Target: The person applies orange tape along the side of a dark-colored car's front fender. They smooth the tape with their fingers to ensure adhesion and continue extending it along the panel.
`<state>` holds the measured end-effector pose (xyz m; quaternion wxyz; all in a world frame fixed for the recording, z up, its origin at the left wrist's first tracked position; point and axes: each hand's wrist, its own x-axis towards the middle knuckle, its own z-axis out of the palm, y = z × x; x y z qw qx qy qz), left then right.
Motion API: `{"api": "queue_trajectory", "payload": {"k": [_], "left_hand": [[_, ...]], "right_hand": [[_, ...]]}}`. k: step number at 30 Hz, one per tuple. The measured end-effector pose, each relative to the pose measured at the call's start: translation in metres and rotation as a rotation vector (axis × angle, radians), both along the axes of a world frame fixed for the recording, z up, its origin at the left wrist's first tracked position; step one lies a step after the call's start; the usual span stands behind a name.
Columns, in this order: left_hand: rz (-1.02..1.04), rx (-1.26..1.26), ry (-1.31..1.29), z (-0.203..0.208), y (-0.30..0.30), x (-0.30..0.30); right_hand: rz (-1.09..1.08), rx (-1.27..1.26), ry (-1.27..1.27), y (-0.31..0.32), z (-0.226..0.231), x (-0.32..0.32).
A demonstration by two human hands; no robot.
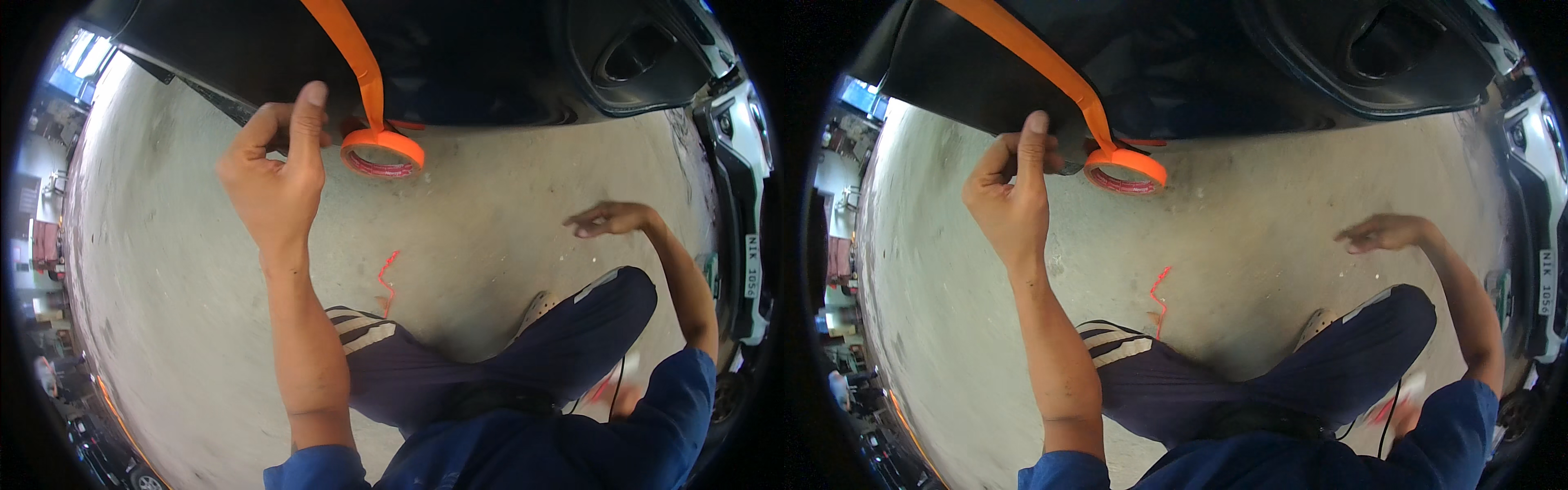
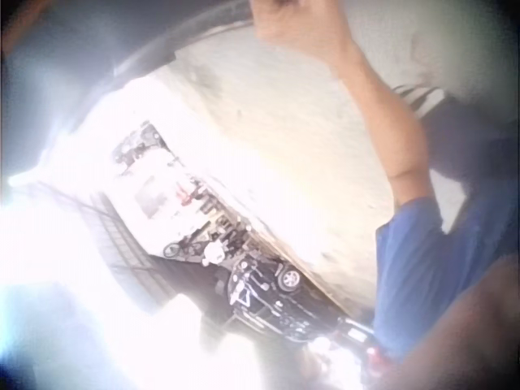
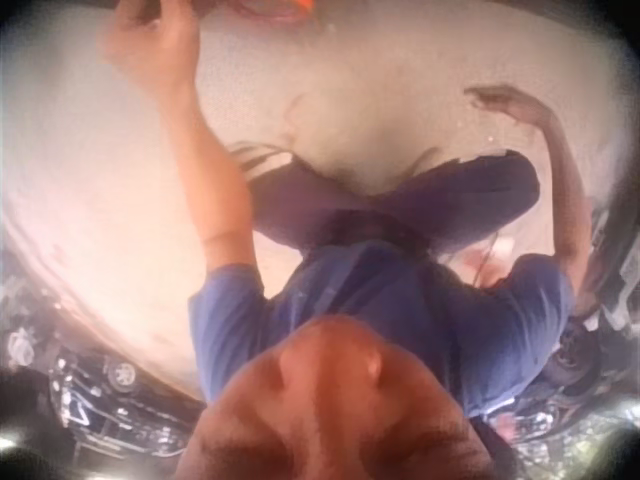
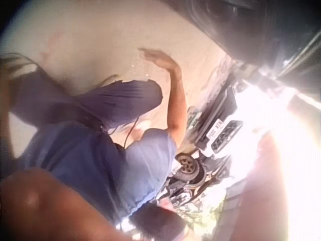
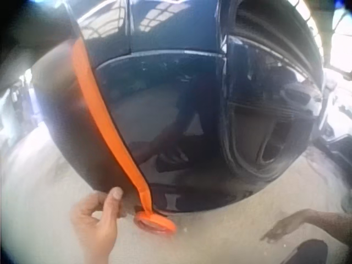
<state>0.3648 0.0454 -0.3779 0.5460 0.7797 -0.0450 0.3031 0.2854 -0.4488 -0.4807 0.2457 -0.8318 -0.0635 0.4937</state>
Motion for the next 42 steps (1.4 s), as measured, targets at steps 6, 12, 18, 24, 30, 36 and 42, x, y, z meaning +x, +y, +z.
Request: {"api": "queue_trajectory", "payload": {"k": [6,12,18,24,30,36,42], "left_hand": [[-0.023,0.149,0.265,-0.001,0.003,-0.002],[-0.112,0.036,0.202,-0.029,-0.005,0.004],[-0.065,0.171,0.236,-0.031,0.000,0.002],[-0.087,0.166,0.182,-0.033,0.003,0.006],[-0.027,0.306,0.207,-0.041,0.006,0.008],[-0.011,0.328,0.165,-0.047,0.006,0.010],[-0.003,0.356,0.181,-0.048,0.007,0.011]], "right_hand": [[-0.409,0.646,-0.597,0.221,0.009,0.062],[-0.877,1.144,-0.879,0.332,-0.051,0.054],[-0.952,1.280,-0.710,0.364,-0.045,0.032],[-1.017,1.418,-0.584,0.378,-0.034,0.034],[-0.862,1.276,-0.538,0.367,-0.022,0.042],[-0.929,1.272,-0.450,0.363,-0.027,0.056],[-1.029,1.339,-0.417,0.377,-0.031,0.049]]}}
